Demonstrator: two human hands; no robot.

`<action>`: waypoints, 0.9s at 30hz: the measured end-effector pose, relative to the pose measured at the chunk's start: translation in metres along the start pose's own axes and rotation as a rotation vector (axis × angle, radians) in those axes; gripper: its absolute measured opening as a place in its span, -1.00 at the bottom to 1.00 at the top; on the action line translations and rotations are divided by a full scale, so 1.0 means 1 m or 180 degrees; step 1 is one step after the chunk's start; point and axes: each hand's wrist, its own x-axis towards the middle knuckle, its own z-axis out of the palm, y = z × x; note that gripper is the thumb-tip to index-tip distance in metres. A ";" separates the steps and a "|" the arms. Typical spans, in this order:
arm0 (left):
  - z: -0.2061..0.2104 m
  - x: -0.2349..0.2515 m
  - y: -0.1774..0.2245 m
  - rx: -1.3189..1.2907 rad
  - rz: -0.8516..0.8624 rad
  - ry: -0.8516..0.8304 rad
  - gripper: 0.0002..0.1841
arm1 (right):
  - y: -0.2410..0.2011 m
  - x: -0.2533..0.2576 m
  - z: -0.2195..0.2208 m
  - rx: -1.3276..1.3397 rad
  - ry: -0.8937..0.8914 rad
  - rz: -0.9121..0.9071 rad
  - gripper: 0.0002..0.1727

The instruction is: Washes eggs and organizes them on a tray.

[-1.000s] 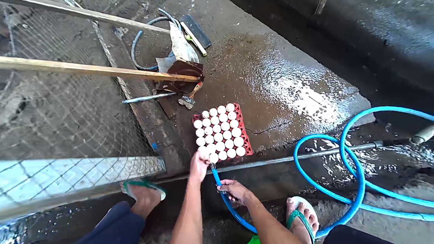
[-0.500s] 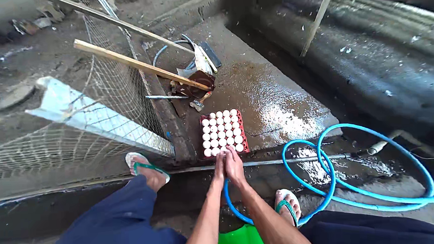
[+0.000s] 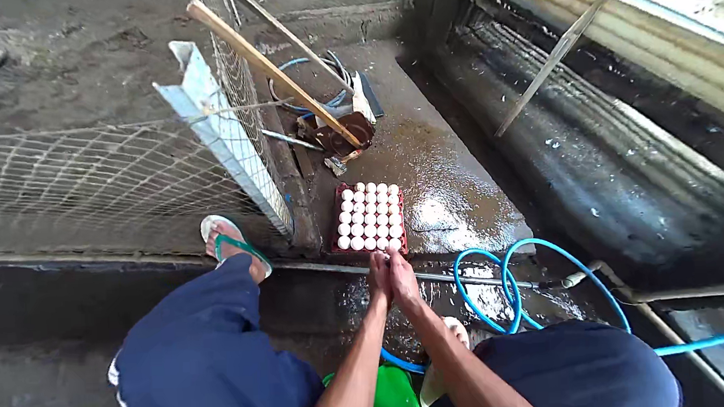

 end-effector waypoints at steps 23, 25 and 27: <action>0.007 -0.023 0.024 0.0047 0.0198 -0.0590 -0.51 | -0.002 -0.016 -0.022 0.0267 0.0277 -0.0222 -0.41; 0.009 -0.023 0.024 -0.0009 -0.0045 -0.0631 -0.44 | 0.001 -0.001 -0.027 0.0489 0.0337 -0.0031 -0.42; 0.010 -0.027 0.031 0.0096 -0.0191 -0.0594 -0.43 | -0.001 0.003 -0.026 0.0736 0.0494 0.0341 -0.44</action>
